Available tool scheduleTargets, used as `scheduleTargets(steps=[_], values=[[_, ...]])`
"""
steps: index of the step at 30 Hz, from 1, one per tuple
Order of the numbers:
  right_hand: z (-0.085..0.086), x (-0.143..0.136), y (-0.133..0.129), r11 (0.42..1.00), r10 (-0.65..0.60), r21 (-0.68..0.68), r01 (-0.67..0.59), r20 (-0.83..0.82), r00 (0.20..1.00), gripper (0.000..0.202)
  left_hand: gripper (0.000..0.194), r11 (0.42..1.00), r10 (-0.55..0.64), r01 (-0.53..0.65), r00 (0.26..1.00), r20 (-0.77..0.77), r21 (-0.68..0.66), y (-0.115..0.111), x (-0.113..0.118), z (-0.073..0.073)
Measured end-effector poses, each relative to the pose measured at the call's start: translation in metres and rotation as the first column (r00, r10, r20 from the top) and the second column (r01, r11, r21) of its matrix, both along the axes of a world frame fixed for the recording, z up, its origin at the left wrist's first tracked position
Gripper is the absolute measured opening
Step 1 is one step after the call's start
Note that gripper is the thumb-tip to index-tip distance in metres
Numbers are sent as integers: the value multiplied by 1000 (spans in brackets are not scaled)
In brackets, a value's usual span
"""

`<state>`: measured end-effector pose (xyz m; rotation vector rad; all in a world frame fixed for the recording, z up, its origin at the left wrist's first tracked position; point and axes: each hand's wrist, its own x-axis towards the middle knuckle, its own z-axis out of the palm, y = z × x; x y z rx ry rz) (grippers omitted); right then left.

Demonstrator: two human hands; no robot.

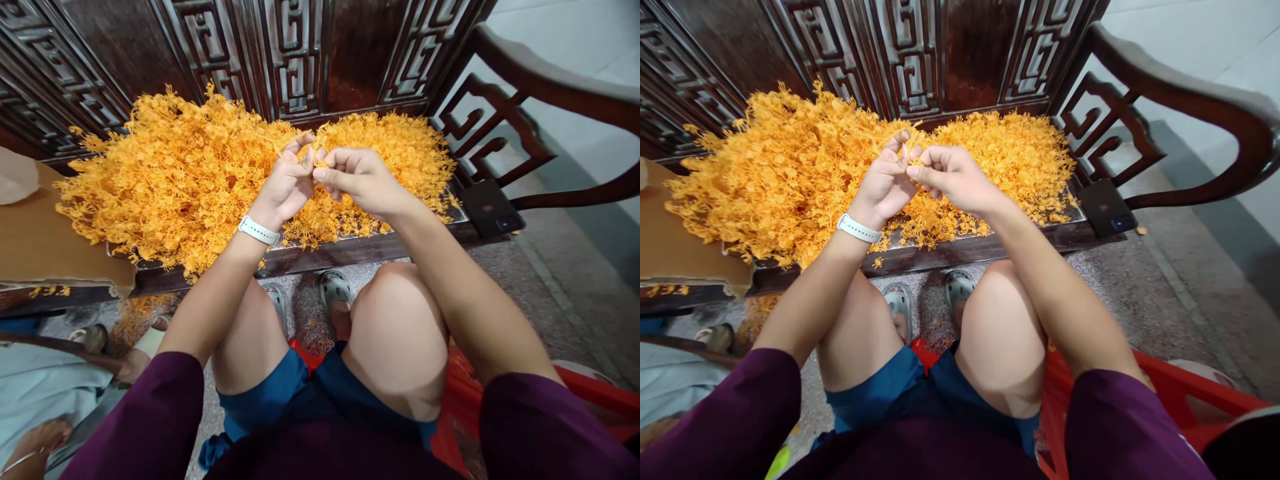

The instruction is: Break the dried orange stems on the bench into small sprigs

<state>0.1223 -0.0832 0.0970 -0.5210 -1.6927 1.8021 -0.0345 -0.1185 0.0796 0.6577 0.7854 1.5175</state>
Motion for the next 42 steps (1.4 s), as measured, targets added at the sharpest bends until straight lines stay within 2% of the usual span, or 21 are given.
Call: scheduleTargets(steps=[3,9,14,20,28,33,35,37,39,40,42], values=[[2,5,0,996,78,-30,-79,-30,997,41,35,999,-52,52,998,19,3,-4,-4,2],[-4,12,2,976,185,119,-182,-15,983,42,43,992,-126,126,991,-45,3,-7,-18,-2],[-9,12,1,967,249,69,-246,-41,968,38,41,986,-164,164,985,-52,7,-12,-23,1],[-7,11,2,943,333,27,-332,-77,940,39,40,963,-266,267,963,-50,29,-17,-22,6],[-12,15,7,911,401,-54,-408,-110,909,35,51,927,-373,371,927,26,53,-23,-14,16],[-14,17,3,886,450,-54,-461,-144,881,35,52,872,-465,459,885,-7,169,-25,-12,18],[-11,17,0,860,497,-18,-511,-204,844,37,48,871,-464,456,886,6,183,-26,-10,20],[-4,20,-3,838,526,36,-545,-321,787,42,37,908,-400,380,912,94,178,-29,-5,22],[4,26,-5,868,464,43,-494,-422,779,47,23,951,-300,275,934,192,143,-31,5,22],[8,29,-5,900,398,21,-434,-443,803,49,17,961,-272,252,937,218,115,-31,10,22],[14,36,-3,953,261,-27,-301,-428,865,53,11,959,-285,278,930,231,63,-31,22,19]])
